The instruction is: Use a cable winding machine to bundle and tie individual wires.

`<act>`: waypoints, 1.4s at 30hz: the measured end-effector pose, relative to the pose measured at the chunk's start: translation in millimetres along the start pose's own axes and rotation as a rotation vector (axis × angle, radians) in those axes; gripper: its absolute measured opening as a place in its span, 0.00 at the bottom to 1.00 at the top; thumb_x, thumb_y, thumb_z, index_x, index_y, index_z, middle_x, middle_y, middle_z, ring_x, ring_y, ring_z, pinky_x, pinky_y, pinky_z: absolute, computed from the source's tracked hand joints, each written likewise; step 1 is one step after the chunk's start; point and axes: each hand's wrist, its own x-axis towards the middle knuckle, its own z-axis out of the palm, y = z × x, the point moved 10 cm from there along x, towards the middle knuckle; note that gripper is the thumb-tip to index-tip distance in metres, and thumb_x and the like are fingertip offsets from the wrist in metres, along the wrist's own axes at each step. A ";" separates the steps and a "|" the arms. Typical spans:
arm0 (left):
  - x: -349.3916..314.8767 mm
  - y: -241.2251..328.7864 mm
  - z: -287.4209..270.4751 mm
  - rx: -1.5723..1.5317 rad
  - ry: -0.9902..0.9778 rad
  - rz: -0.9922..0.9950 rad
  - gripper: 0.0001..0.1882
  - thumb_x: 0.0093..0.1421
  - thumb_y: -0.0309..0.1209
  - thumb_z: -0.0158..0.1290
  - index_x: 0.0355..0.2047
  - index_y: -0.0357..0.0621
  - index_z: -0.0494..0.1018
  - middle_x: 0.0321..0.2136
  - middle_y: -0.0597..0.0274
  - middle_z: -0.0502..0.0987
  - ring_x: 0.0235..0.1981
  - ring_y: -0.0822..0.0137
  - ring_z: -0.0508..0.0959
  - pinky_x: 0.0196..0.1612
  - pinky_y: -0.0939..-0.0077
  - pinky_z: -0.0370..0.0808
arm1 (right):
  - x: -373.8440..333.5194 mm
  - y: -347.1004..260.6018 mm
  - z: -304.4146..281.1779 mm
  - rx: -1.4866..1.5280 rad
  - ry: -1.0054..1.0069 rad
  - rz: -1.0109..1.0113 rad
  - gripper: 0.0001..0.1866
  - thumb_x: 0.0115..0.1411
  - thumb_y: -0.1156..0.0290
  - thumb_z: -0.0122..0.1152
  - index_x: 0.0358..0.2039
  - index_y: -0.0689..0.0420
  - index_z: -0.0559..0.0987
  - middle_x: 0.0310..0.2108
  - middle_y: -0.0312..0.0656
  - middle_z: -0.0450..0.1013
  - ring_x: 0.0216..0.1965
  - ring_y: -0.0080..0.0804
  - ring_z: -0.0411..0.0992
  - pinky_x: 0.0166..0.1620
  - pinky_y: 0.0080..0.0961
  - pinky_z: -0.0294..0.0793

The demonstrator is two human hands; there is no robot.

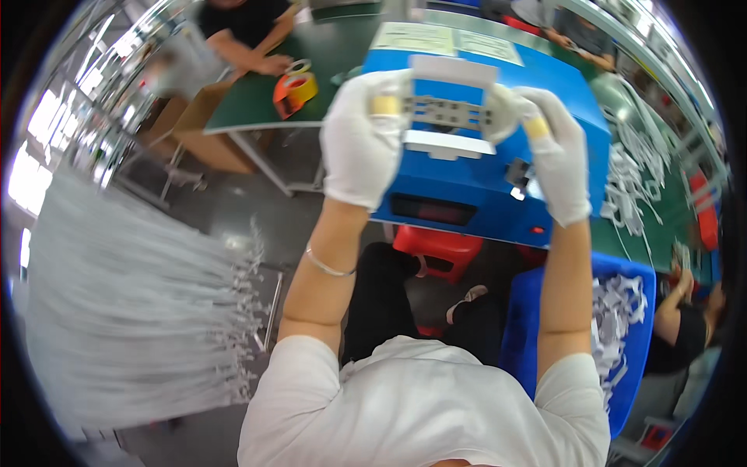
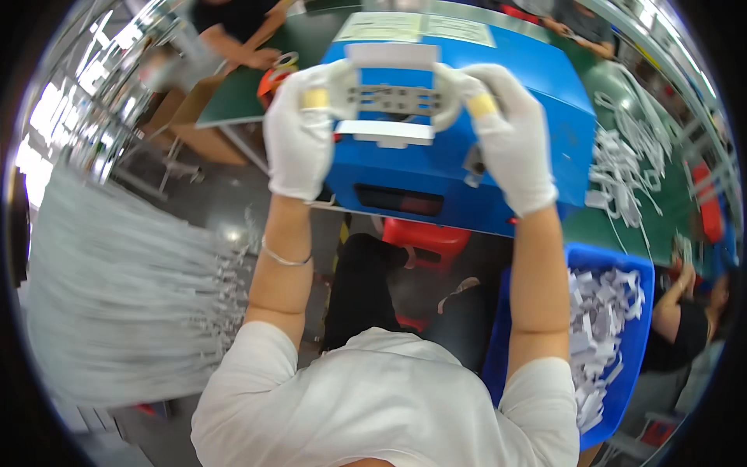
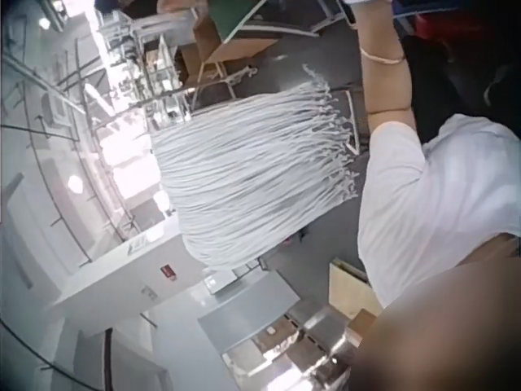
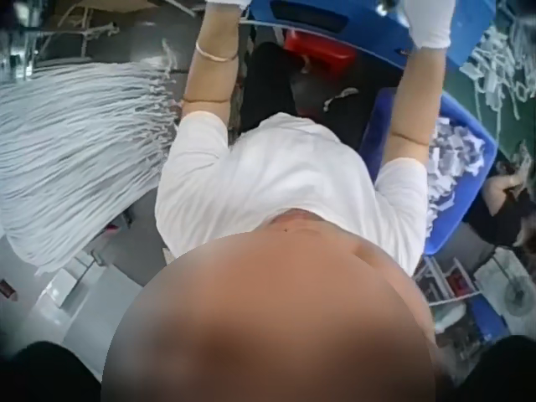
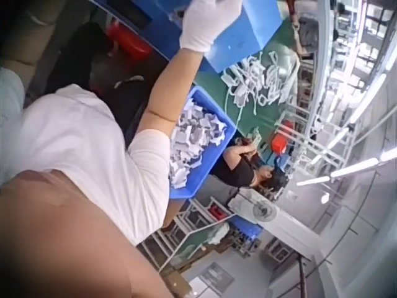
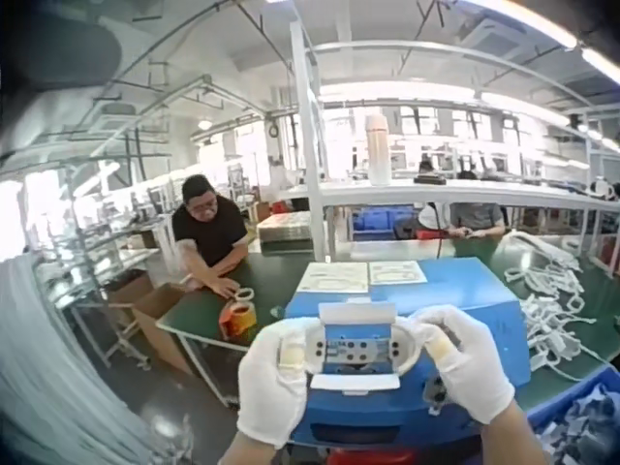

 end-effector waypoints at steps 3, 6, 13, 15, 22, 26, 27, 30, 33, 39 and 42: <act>-11.9 0.9 -9.5 -0.125 0.007 0.094 0.12 0.60 0.31 0.53 0.42 0.39 0.74 0.39 0.48 0.76 0.42 0.50 0.75 0.49 0.65 0.71 | -15.9 -20.6 -4.1 -0.029 0.083 -0.181 0.12 0.64 0.69 0.52 0.43 0.62 0.76 0.44 0.42 0.72 0.37 0.27 0.72 0.41 0.22 0.70; -36.5 -13.9 -36.6 0.247 -0.009 0.137 0.13 0.57 0.34 0.56 0.40 0.41 0.75 0.37 0.50 0.77 0.41 0.51 0.76 0.47 0.63 0.72 | -61.5 -24.5 -22.3 -0.190 0.228 -0.205 0.11 0.65 0.75 0.47 0.44 0.65 0.76 0.50 0.48 0.72 0.54 0.37 0.67 0.58 0.32 0.63; -100.1 -206.6 -205.6 1.552 -1.175 -0.749 0.14 0.56 0.35 0.48 0.39 0.51 0.80 0.41 0.55 0.80 0.44 0.57 0.80 0.44 0.59 0.74 | -173.3 94.2 -21.9 0.058 0.178 0.325 0.11 0.67 0.74 0.46 0.43 0.66 0.75 0.43 0.44 0.73 0.44 0.30 0.72 0.53 0.25 0.69; -91.5 -206.7 -268.0 1.792 -1.123 -0.851 0.14 0.54 0.32 0.51 0.39 0.48 0.80 0.42 0.57 0.80 0.45 0.58 0.80 0.42 0.60 0.75 | -195.9 111.5 -8.2 0.061 0.089 0.470 0.10 0.66 0.73 0.49 0.42 0.65 0.76 0.41 0.43 0.74 0.42 0.28 0.72 0.50 0.23 0.69; -97.0 -172.8 -234.7 1.577 -1.206 -0.761 0.13 0.51 0.29 0.53 0.36 0.41 0.80 0.39 0.48 0.79 0.42 0.50 0.79 0.43 0.63 0.76 | -213.7 89.4 40.1 0.214 -0.089 0.479 0.08 0.64 0.75 0.51 0.39 0.65 0.76 0.41 0.44 0.73 0.40 0.30 0.73 0.48 0.23 0.70; -88.1 -147.6 -226.5 1.580 -1.277 -0.717 0.12 0.50 0.32 0.54 0.33 0.41 0.80 0.33 0.47 0.80 0.38 0.50 0.80 0.41 0.62 0.76 | -220.0 72.6 63.8 0.279 -0.205 0.462 0.06 0.62 0.77 0.52 0.38 0.65 0.76 0.42 0.44 0.71 0.39 0.29 0.72 0.47 0.22 0.70; -88.7 -144.9 -227.6 1.637 -1.357 -0.725 0.12 0.50 0.32 0.54 0.33 0.42 0.80 0.33 0.49 0.80 0.38 0.50 0.80 0.41 0.62 0.76 | -222.1 70.9 67.2 0.295 -0.219 0.468 0.06 0.62 0.78 0.52 0.37 0.65 0.76 0.41 0.44 0.71 0.39 0.29 0.72 0.46 0.22 0.70; -82.7 -122.9 -204.9 1.507 -1.248 -0.634 0.10 0.49 0.31 0.55 0.32 0.45 0.81 0.32 0.52 0.80 0.36 0.51 0.79 0.40 0.64 0.75 | -229.7 70.6 70.4 0.323 -0.207 0.499 0.05 0.61 0.78 0.52 0.36 0.64 0.76 0.41 0.43 0.71 0.39 0.28 0.71 0.45 0.22 0.71; -82.5 -75.0 -153.6 1.004 -1.165 -0.403 0.07 0.52 0.32 0.56 0.30 0.44 0.79 0.29 0.55 0.78 0.31 0.52 0.78 0.38 0.66 0.74 | -236.2 67.5 77.3 0.293 -0.264 0.490 0.06 0.62 0.77 0.52 0.36 0.64 0.76 0.39 0.42 0.71 0.37 0.27 0.72 0.43 0.21 0.71; -113.3 6.2 -46.0 0.042 -0.964 -0.337 0.05 0.57 0.27 0.57 0.31 0.37 0.76 0.26 0.59 0.77 0.28 0.69 0.76 0.33 0.76 0.73 | -241.3 18.1 106.7 0.319 -0.651 0.241 0.13 0.61 0.71 0.57 0.44 0.63 0.77 0.40 0.47 0.75 0.37 0.34 0.76 0.42 0.26 0.74; -156.9 7.1 14.7 -0.408 -0.914 -0.677 0.04 0.58 0.22 0.54 0.34 0.35 0.76 0.29 0.59 0.79 0.30 0.73 0.76 0.36 0.79 0.74 | -227.7 14.8 87.6 0.420 -0.440 0.299 0.17 0.62 0.66 0.57 0.49 0.61 0.75 0.41 0.49 0.74 0.41 0.38 0.75 0.45 0.28 0.74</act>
